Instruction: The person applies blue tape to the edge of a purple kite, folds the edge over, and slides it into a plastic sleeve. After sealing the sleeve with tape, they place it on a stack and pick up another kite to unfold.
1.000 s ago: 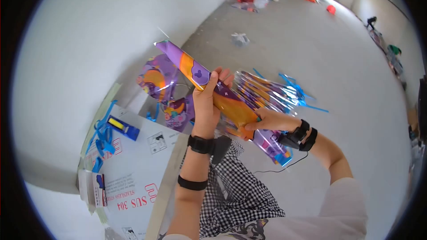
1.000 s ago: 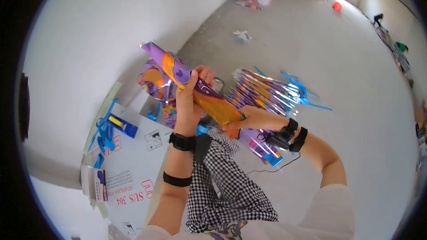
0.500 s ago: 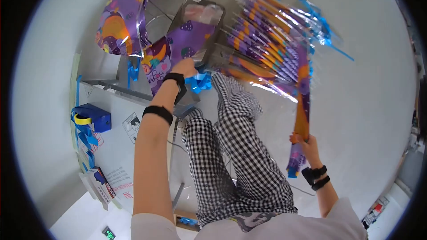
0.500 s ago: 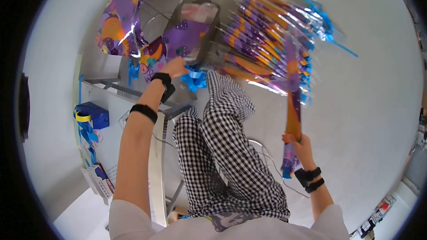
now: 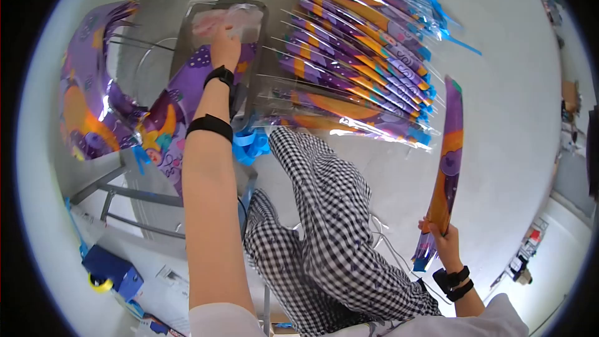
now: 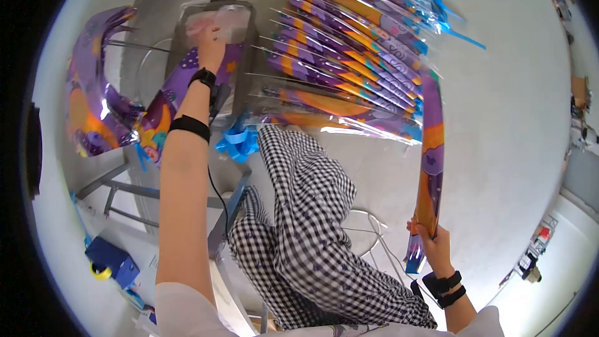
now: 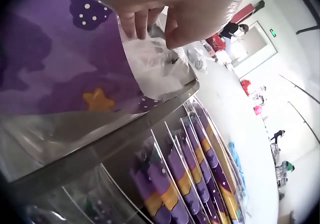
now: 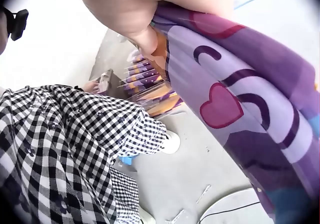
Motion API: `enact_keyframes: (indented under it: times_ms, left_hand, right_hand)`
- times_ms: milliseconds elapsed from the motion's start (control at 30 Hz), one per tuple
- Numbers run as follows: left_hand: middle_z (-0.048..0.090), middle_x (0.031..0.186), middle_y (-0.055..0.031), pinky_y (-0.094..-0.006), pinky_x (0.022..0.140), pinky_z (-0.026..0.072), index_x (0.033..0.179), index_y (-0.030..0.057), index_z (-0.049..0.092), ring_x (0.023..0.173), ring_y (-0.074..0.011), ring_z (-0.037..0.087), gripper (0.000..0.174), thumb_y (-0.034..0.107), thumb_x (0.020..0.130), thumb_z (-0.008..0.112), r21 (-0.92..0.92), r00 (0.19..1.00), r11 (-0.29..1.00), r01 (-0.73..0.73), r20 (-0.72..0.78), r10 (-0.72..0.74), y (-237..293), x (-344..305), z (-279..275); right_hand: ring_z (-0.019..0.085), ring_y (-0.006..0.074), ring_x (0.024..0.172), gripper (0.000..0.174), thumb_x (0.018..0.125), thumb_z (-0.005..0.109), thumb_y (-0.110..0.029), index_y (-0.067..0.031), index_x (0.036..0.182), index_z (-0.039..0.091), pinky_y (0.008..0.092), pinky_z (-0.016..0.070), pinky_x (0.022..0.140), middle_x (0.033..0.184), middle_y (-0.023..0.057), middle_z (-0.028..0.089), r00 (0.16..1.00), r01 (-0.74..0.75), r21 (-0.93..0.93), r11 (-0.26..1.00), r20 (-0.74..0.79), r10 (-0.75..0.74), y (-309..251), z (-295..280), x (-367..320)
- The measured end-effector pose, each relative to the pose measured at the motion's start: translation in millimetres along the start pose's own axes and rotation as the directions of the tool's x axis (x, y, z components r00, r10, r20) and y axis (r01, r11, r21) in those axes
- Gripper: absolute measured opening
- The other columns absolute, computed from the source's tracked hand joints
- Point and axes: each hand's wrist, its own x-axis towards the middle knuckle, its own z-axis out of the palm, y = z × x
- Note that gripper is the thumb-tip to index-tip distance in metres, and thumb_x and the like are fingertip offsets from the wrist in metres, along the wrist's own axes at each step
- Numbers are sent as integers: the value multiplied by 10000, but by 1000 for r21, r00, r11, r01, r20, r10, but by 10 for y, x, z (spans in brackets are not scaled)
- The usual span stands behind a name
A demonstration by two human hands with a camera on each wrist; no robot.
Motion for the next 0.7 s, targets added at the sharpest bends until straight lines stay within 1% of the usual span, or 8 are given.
enact_keyframes:
  times_ms: [67, 167, 267, 367, 400, 500, 600, 700]
  left_hand:
    - [644, 1169, -201, -452, 952, 467, 1150, 31, 636, 1132, -370, 586, 319, 134, 848, 642, -91, 982, 985, 143, 137, -130, 6, 55, 85]
    - [667, 1097, -192, -447, 894, 497, 1131, 32, 643, 1027, -365, 638, 310, 147, 843, 657, 156, 995, 987, -43, -79, 56, -117, 56, 373]
    - [699, 1034, -179, -456, 833, 519, 1073, 50, 678, 962, -366, 667, 280, 176, 823, 692, 244, 983, 953, 181, -55, -173, -249, 104, 559]
    - [718, 989, -164, -466, 812, 524, 1001, 58, 711, 946, -367, 676, 252, 222, 809, 714, 247, 978, 947, 207, -17, -209, -165, 11, 499]
    - [717, 983, -164, -477, 796, 523, 957, 66, 725, 952, -376, 672, 216, 237, 833, 685, 278, 989, 949, 150, -24, -149, -143, -7, 468]
    - [715, 986, -166, -479, 803, 518, 993, 86, 732, 956, -376, 670, 214, 235, 865, 647, 290, 980, 944, 157, 68, -184, -95, -9, 336]
    - [720, 952, -167, -473, 809, 516, 998, 98, 743, 929, -373, 676, 206, 219, 887, 619, 366, 997, 929, -45, 71, 20, -175, 24, 209]
    - [725, 924, -167, -449, 808, 518, 993, 81, 751, 894, -363, 684, 225, 241, 887, 634, 435, 971, 879, -197, -40, 237, -63, 62, -42]
  right_hand:
    - [704, 243, 996, 300, 995, 591, -132, 98, 1185, 613, 349, 538, 917, 1046, 173, 719, 997, -63, 7, 998, -47, 64, -73, 32, -36]
    - [699, 256, 1008, 302, 997, 593, -140, 95, 1186, 613, 358, 536, 922, 1054, 174, 715, 989, -114, 38, 993, -87, 117, -179, 80, -62]
    - [699, 257, 1009, 304, 1001, 589, -138, 95, 1195, 608, 364, 534, 925, 1051, 173, 715, 988, -111, 36, 993, -100, 115, -148, 148, -64]
    - [701, 245, 1013, 301, 997, 591, -130, 92, 1201, 607, 357, 528, 929, 1046, 167, 721, 988, -124, -7, 992, -91, 123, -156, 196, -80]
    - [701, 244, 1014, 300, 997, 590, -127, 91, 1202, 607, 355, 528, 928, 1044, 165, 722, 990, -118, -18, 993, -83, 116, -143, 205, -67]
    - [703, 244, 1017, 293, 997, 582, -113, 90, 1206, 607, 352, 528, 926, 1039, 163, 725, 993, -103, -24, 994, -61, 101, -108, 210, -28]
    - [704, 246, 1018, 287, 998, 573, -101, 89, 1209, 607, 352, 529, 923, 1036, 163, 727, 996, -74, -18, 997, -41, 73, -101, 214, -35]
    - [704, 245, 1022, 284, 997, 566, -94, 89, 1210, 608, 352, 532, 920, 1034, 164, 727, 999, -32, -8, 999, -25, 32, -100, 164, -78]
